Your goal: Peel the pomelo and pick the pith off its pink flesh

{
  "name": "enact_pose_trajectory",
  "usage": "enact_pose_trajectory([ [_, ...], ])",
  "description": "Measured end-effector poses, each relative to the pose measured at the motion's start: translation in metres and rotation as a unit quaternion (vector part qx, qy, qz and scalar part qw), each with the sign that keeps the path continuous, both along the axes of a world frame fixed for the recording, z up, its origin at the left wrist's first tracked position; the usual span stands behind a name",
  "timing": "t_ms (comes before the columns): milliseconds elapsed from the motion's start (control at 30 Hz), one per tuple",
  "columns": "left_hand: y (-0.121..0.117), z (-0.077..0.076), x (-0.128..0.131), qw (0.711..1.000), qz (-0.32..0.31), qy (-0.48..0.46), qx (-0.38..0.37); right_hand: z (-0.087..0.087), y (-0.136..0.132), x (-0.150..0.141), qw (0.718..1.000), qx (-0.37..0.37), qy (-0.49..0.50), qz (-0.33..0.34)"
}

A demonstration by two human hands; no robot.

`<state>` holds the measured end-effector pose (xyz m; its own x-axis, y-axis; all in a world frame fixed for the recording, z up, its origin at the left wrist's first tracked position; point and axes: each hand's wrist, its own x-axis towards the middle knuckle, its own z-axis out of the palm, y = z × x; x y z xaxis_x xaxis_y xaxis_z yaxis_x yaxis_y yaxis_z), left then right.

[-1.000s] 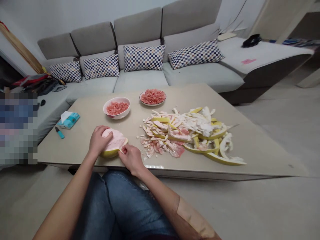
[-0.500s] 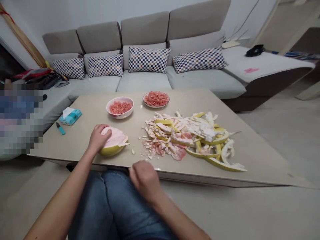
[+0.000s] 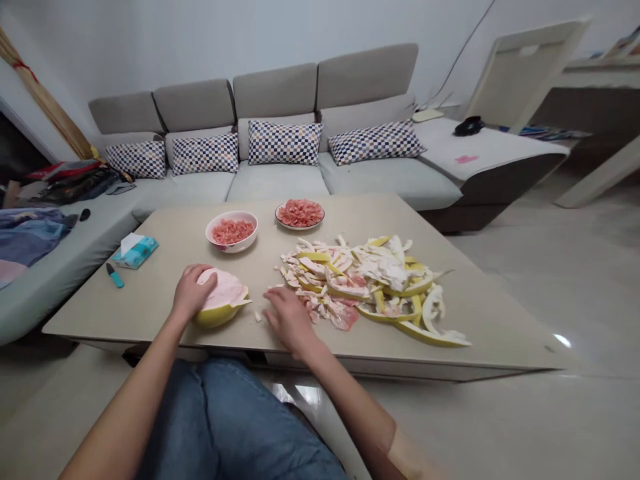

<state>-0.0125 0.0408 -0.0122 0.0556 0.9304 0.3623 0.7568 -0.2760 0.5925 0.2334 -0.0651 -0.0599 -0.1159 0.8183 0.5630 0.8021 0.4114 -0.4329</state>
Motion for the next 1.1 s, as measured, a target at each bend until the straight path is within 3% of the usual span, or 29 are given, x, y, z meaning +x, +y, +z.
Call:
enact_pose_trajectory([
  [100,0.001,0.001,0.0,1.0,0.001,-0.004,0.0,-0.016,0.007,-0.04,0.999,-0.035,0.032,0.025],
  [233,0.003,0.0,-0.001,1.0,-0.006,-0.014,0.007,-0.011,0.021,-0.06,0.996,-0.073,0.049,0.019],
  [467,0.003,-0.002,-0.001,1.0,-0.002,-0.02,0.003,0.004,0.02,-0.063,0.988,-0.13,-0.078,0.013],
  [667,0.001,-0.001,0.002,1.0,0.004,-0.019,0.003,0.013,0.008,-0.072,0.982,-0.142,-0.12,-0.03],
  [967,0.001,-0.002,0.008,1.0,0.004,-0.006,-0.004,0.018,-0.014,-0.071,0.982,-0.162,-0.095,-0.026],
  [1100,0.003,-0.002,0.004,1.0,0.013,-0.022,-0.012,0.017,-0.033,-0.07,0.984,-0.166,-0.041,0.053],
])
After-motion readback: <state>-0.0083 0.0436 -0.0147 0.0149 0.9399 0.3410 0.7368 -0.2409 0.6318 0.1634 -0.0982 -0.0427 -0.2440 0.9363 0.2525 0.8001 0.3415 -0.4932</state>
